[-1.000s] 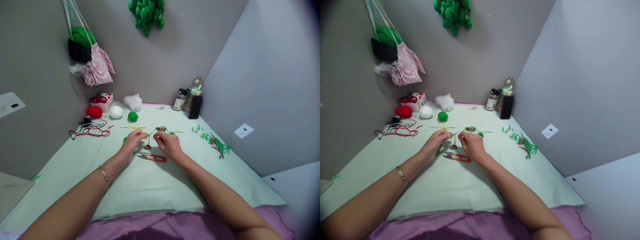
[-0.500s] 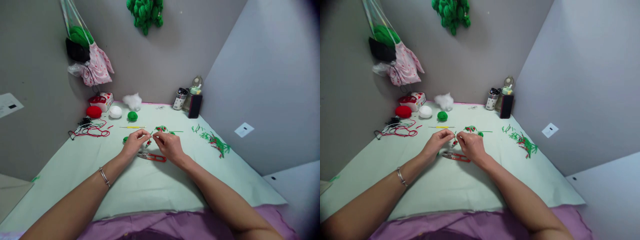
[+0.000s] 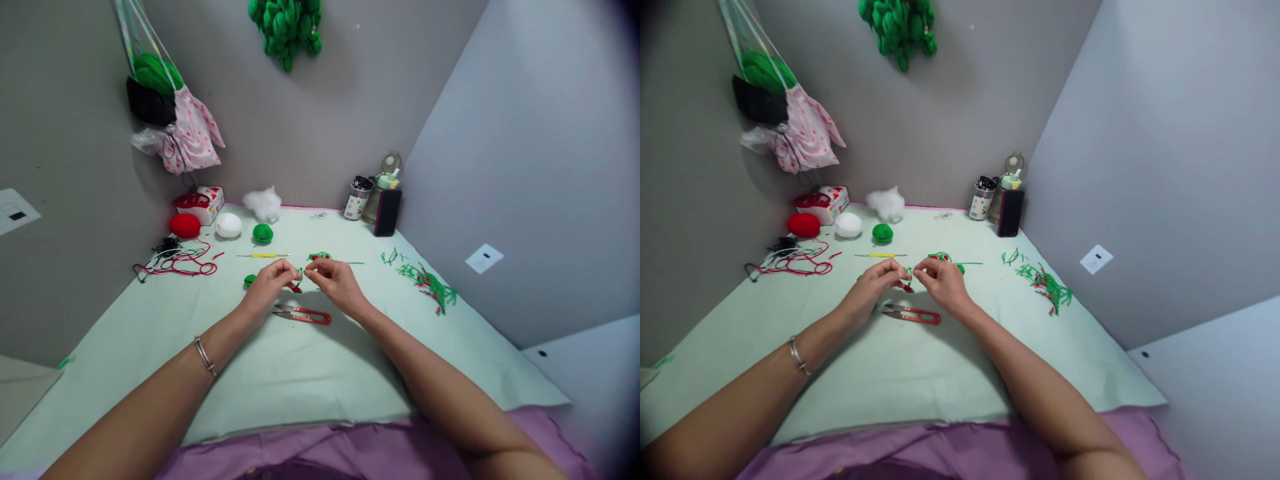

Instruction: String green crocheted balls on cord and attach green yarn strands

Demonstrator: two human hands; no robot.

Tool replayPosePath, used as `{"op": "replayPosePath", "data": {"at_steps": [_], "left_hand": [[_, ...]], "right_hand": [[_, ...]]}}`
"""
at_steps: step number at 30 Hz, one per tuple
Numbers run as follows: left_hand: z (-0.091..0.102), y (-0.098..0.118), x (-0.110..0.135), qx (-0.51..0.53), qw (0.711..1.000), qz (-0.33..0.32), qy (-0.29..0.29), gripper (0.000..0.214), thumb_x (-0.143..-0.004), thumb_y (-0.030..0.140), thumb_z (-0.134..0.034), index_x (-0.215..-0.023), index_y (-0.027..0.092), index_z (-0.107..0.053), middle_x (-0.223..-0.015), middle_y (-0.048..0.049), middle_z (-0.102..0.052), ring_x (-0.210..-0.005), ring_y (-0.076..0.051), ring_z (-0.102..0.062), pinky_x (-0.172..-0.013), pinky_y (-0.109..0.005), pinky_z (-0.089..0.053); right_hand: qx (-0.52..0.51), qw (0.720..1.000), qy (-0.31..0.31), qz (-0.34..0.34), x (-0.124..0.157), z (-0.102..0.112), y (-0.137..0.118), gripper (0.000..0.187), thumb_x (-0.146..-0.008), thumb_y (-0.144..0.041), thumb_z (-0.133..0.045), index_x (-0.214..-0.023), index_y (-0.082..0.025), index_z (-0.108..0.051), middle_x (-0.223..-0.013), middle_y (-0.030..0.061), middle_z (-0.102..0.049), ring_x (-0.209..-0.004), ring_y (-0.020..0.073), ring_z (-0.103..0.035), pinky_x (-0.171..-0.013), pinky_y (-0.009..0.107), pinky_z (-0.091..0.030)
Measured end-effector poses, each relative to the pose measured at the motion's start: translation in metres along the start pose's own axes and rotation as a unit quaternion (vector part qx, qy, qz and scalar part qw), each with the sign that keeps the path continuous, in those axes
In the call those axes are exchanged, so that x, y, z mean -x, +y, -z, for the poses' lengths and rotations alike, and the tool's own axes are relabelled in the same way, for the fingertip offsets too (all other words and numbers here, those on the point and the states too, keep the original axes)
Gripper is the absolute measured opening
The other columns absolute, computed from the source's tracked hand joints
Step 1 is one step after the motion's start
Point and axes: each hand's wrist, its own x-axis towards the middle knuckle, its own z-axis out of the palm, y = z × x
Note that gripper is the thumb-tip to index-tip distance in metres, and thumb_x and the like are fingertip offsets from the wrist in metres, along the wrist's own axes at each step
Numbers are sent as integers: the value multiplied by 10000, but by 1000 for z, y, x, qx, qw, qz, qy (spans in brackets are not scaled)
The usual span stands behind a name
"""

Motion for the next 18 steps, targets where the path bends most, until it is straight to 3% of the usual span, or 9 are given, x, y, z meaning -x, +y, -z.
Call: {"op": "replayPosePath", "data": {"at_steps": [5, 8, 10, 12, 14, 18], "left_hand": [[2, 2, 0, 134, 990, 31, -14, 188, -747, 288, -721, -719, 169, -578, -955, -59, -704, -882, -196, -700, -908, -355, -513], [4, 0, -1, 170, 984, 38, -36, 159, -748, 244, -717, -726, 164, -582, -967, -63, -718, -865, -187, -713, -916, -346, -523], [5, 0, -2, 185, 980, 39, -56, 146, -757, 235, -712, -738, 165, -586, -943, -59, -726, -841, -175, -711, -906, -335, -528], [5, 1, -1, 188, 979, 35, -71, 148, -769, 241, -713, -743, 164, -588, -931, -56, -729, -830, -165, -704, -894, -322, -531], [4, 3, 0, 178, 981, 35, -73, 158, -775, 254, -719, -747, 164, -592, -923, -54, -728, -815, -158, -696, -868, -311, -535], [3, 6, 0, 133, 989, 26, -67, 172, -779, 290, -726, -758, 161, -614, -845, -40, -705, -768, -152, -673, -799, -299, -536]], "right_hand": [[-91, 995, -31, -11, -2, 9, 2, 386, -908, -490, -552, -799, -161, -722, -503, -36, -484, -493, 101, -391, -521, 249, -323], [-140, 990, -13, -30, -4, 12, 5, 267, -865, -388, -598, -946, -163, -720, -704, 5, -657, -493, 83, -423, -512, 243, -367], [-207, 976, -60, -37, -5, 14, 4, 336, -812, -294, -630, -1129, -191, -677, -990, 51, -716, -562, 88, -536, -555, 249, -437], [-258, 953, -150, -47, -4, 14, 3, 472, -792, -243, -637, -1263, -220, -615, -1122, 72, -696, -681, 123, -643, -627, 272, -496], [-277, 936, -206, -63, -2, 13, 1, 483, -801, -247, -652, -1281, -213, -602, -1055, 63, -699, -743, 147, -676, -677, 290, -518], [-268, 941, -193, -67, -1, 11, 2, 426, -816, -343, -717, -1195, -171, -627, -820, 16, -677, -699, 133, -626, -705, 288, -499]]}}
